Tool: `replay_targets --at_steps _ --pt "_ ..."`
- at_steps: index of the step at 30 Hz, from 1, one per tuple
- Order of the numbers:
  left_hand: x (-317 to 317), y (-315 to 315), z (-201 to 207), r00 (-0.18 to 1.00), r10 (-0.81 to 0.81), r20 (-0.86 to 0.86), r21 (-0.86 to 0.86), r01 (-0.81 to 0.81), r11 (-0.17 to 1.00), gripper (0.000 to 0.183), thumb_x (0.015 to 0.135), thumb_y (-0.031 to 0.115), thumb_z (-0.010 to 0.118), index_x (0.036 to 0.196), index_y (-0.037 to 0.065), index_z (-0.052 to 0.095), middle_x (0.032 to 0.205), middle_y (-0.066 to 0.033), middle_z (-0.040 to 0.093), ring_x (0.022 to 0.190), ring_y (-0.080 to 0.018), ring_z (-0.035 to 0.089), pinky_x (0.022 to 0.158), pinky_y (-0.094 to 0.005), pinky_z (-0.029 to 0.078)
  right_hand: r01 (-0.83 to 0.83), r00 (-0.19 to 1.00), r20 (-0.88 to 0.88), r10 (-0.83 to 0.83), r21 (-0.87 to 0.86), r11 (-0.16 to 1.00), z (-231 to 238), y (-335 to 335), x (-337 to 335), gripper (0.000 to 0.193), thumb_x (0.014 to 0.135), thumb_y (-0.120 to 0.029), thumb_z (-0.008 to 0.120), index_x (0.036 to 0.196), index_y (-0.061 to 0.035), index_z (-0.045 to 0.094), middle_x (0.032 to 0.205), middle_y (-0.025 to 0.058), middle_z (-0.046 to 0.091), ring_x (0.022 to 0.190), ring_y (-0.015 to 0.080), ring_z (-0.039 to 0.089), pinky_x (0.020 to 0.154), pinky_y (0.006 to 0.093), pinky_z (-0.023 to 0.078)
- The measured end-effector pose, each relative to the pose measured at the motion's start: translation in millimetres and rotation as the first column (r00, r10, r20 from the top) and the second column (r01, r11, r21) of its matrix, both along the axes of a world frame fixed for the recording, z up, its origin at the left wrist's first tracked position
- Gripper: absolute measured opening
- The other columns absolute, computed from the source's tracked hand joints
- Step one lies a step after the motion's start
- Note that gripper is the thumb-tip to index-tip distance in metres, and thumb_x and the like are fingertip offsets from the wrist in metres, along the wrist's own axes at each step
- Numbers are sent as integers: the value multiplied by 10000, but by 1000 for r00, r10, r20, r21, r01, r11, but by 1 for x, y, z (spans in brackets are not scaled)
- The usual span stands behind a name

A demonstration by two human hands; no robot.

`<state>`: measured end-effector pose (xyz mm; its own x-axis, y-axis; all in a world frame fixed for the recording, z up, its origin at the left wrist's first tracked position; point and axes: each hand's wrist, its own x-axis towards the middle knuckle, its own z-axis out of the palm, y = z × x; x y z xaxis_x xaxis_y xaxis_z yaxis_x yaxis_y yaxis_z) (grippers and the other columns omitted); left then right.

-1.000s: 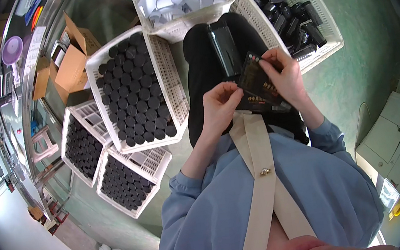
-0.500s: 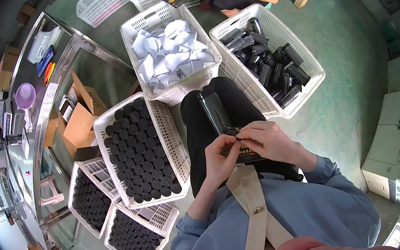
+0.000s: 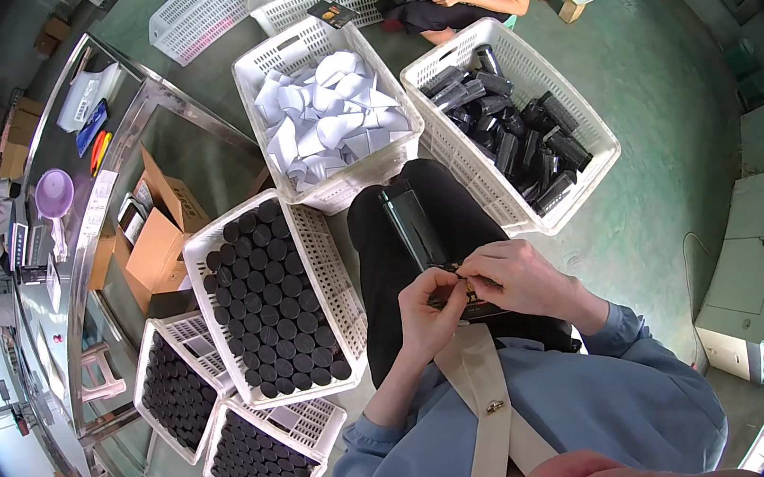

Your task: The person repeatedly picks up black cylindrical containers and white paper wrappers from nearby baskets. They place the containers on their lap, wrap them in the paper, and then place the wrapped items into a basket. The process is repeated continuously.

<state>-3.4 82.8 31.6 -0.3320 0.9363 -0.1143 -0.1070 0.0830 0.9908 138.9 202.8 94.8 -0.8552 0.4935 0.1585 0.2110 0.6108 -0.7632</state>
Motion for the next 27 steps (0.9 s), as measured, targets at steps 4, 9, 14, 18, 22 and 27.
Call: replay_targets --at_steps 4,9,14,18,22,27 --pt "-3 1 4 1000 -15 19 17 14 1000 64 867 -37 651 871 8 606 792 40 590 725 -5 538 631 -179 422 -2 1000 -14 0 -129 992 9 4 -1 127 805 -11 675 928 20 673 882 130 686 797 307 680 720 376 549" --pt "-8 1 8 997 -59 49 55 56 997 102 849 -60 647 846 19 583 809 30 576 757 -18 527 662 -186 417 -17 999 -42 8 -218 976 -3 8 2 97 858 -18 682 948 19 673 888 101 697 774 243 689 674 328 542" --pt "-14 1 3 906 -20 423 233 -87 969 187 799 -125 628 800 46 552 847 -27 612 806 -101 579 720 -229 449 176 872 -89 -481 -860 479 -33 10 6 66 935 -89 642 956 -31 667 885 32 686 765 134 661 644 268 530" --pt "-54 16 7 728 3 685 246 -235 940 137 799 -52 643 809 63 568 925 -71 652 885 -157 618 792 -294 496 105 491 -51 -870 -987 118 -51 78 36 120 960 -183 585 941 -83 649 884 4 666 747 108 610 760 248 531" --pt "-119 53 25 547 192 815 120 -483 867 81 866 103 610 936 74 582 954 -68 659 969 -199 630 885 -337 496 78 355 -99 -929 -988 135 -68 136 99 148 994 -162 554 1041 -44 630 911 2 671 904 134 636 909 312 499" --pt "-222 175 -22 861 330 387 182 -422 888 142 869 164 666 935 42 638 963 -69 653 924 -169 629 816 -311 502 117 371 -88 -925 -983 140 -91 129 127 129 993 -190 582 1037 -82 636 914 -18 658 926 126 632 859 306 503"
